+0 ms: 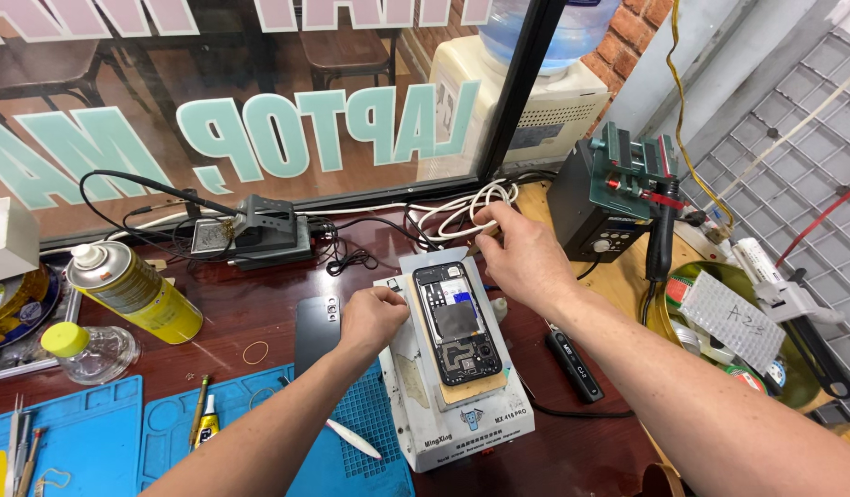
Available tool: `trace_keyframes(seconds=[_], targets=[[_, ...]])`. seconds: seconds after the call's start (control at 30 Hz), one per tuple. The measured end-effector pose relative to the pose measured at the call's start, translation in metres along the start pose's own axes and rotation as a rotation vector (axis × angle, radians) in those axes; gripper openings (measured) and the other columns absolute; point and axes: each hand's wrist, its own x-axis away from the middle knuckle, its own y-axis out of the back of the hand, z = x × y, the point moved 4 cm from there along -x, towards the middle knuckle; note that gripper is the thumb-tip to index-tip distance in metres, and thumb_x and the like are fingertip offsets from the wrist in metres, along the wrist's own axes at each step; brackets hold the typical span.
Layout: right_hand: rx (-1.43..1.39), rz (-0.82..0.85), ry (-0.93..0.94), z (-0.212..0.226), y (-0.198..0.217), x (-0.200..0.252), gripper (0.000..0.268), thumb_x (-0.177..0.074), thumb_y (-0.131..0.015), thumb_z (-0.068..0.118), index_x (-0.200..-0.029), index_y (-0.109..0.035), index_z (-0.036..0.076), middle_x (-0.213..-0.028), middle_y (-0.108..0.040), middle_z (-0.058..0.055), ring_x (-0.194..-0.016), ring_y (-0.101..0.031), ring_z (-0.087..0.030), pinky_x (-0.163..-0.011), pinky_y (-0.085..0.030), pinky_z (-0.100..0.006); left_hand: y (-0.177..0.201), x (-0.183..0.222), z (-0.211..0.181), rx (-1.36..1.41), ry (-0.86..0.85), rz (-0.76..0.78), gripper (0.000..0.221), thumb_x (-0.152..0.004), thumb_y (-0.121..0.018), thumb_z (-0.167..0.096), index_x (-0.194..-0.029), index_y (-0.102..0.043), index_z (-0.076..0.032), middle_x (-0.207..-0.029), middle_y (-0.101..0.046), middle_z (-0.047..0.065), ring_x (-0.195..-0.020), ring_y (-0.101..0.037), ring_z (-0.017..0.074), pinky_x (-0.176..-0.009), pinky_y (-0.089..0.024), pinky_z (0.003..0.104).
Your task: The person reassembles a smartphone by connecting internal cables, placing the back cover, and cleaning the exterior with a spray and cloth. The device is handled on a workbench with tools and parts nearby.
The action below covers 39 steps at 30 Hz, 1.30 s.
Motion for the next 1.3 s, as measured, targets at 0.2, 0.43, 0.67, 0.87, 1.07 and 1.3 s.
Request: trace_keyframes(seconds=[0.2,0.43,0.67,0.87,1.07,1.3], targets=[[-0.141,0.027,-0.027,-0.002,-0.003,0.002,0.024,-0.095,-0.061,0.016,-0.118,-0.063,0.013,-0.070,-0.072,-0.009,-0.064,-0.076,-0.019,-0.060,-0.058,-0.036,0.004,0.027,0.002,-0.262,-0.421,-0.095,0.018,-0.089,-0.066,-0.019,-0.099,-0.079,-0.013,-0.104,-0.073,0.006,-0.089,-0.072,0.0262,-0.084,-0.056,0.041],[-0.173,0.002,-0.024,-0.006,-0.005,0.004,0.022,-0.096,-0.063,0.014,-0.117,-0.065,0.010,-0.070,-0.073,-0.013,-0.063,-0.076,-0.019,-0.059,-0.059,-0.036,-0.001,0.017,0.012,-0.261,-0.613,-0.212,0.014,-0.095,-0.060,-0.014,-0.099,-0.069,-0.005,-0.100,-0.068,0.015,-0.091,-0.068,0.0356,-0.081,-0.054,0.047],[-0.502,0.004,-0.153,-0.026,-0.003,0.000,0.028,-0.094,-0.064,0.010,-0.122,-0.063,0.006,-0.082,-0.074,-0.008,-0.064,-0.073,-0.014,-0.057,-0.061,-0.030,0.018,-0.011,0.024,0.488,-0.009,-0.034,0.018,-0.099,-0.064,-0.015,-0.105,-0.069,0.000,-0.083,-0.066,0.010,-0.073,-0.063,0.0250,-0.063,-0.052,0.038],[-0.886,0.035,-0.200,-0.018,0.000,0.008,0.030,-0.095,-0.064,0.010,-0.124,-0.062,0.004,-0.085,-0.070,-0.007,-0.065,-0.070,-0.012,-0.055,-0.059,-0.028,0.008,0.002,-0.032,1.139,0.012,0.494,0.013,-0.102,-0.064,-0.022,-0.100,-0.065,-0.009,-0.086,-0.066,-0.001,-0.074,-0.061,0.0110,-0.065,-0.052,0.028],[-0.890,0.043,-0.140,-0.008,0.010,0.011,0.029,-0.095,-0.064,0.012,-0.123,-0.061,0.005,-0.081,-0.071,-0.006,-0.063,-0.069,-0.011,-0.053,-0.058,-0.028,0.003,0.016,-0.054,1.159,0.013,0.600,0.015,-0.101,-0.061,-0.023,-0.104,-0.065,-0.009,-0.087,-0.066,-0.001,-0.074,-0.061,0.0106,-0.066,-0.052,0.028],[-0.891,0.063,-0.141,-0.013,0.002,0.014,0.029,-0.095,-0.064,0.011,-0.123,-0.061,0.005,-0.081,-0.070,-0.005,-0.063,-0.069,-0.011,-0.054,-0.059,-0.027,-0.002,0.015,-0.058,1.140,-0.008,0.629,0.017,-0.102,-0.060,-0.024,-0.103,-0.065,-0.008,-0.086,-0.065,-0.001,-0.073,-0.061,0.0112,-0.065,-0.052,0.027]])
